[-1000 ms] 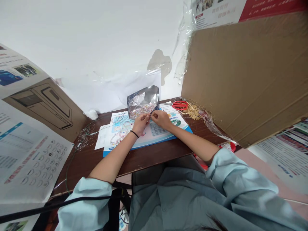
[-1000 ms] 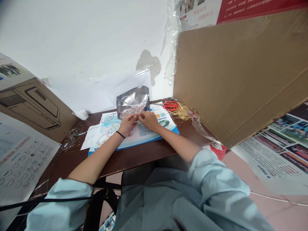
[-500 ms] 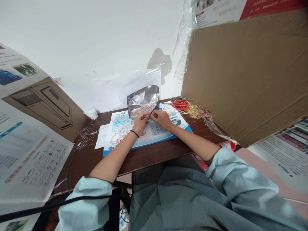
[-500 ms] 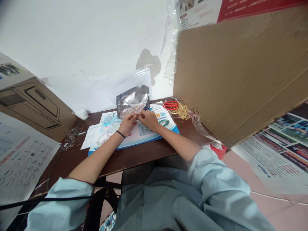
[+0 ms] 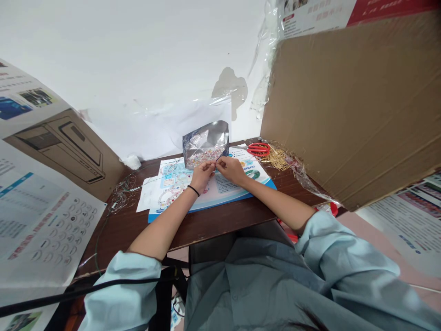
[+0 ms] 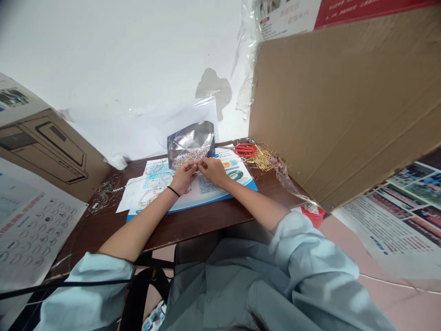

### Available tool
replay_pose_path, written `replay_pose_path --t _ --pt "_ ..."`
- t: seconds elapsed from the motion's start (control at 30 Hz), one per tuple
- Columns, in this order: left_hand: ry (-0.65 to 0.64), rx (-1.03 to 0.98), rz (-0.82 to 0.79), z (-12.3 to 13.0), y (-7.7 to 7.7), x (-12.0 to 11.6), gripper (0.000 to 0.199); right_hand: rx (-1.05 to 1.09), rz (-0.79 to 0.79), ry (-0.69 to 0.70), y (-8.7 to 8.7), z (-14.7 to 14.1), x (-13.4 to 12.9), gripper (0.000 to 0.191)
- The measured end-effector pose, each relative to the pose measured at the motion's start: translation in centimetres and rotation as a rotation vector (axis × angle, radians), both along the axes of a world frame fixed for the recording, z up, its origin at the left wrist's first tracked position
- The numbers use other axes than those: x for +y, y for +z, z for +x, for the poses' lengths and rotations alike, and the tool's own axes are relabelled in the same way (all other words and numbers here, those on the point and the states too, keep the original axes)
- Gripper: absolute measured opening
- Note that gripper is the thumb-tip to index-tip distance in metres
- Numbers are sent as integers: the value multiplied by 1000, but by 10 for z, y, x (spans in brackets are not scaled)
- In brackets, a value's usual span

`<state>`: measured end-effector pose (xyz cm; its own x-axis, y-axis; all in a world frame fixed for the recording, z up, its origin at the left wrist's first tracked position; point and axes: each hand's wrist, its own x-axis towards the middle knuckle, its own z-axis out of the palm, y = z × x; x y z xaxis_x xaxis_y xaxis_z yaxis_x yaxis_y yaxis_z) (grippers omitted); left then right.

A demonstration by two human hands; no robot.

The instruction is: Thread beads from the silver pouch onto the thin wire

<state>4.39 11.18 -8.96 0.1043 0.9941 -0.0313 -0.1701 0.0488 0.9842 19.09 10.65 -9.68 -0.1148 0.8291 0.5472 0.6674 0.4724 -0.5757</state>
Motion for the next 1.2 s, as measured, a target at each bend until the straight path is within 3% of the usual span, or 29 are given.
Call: replay_pose_path --t 0.27,0.7,0.9,1.03,1.2 --pt "-17 -25 -13 0 2 -2 19 86 -8 39 0 0 -1 5" --pt "-15 26 -38 -1 3 -1 23 82 -5 62 2 3 -2 19" --pt "-32 17 -38 -1 7 -3 22 89 -4 34 5 1 -3 13" --pt "18 -48 -49 -3 16 -2 21 51 -11 8 3 2 -2 10" --pt "183 -134 -18 -7 23 3 19 16 -31 -1 -2 3 2 10"
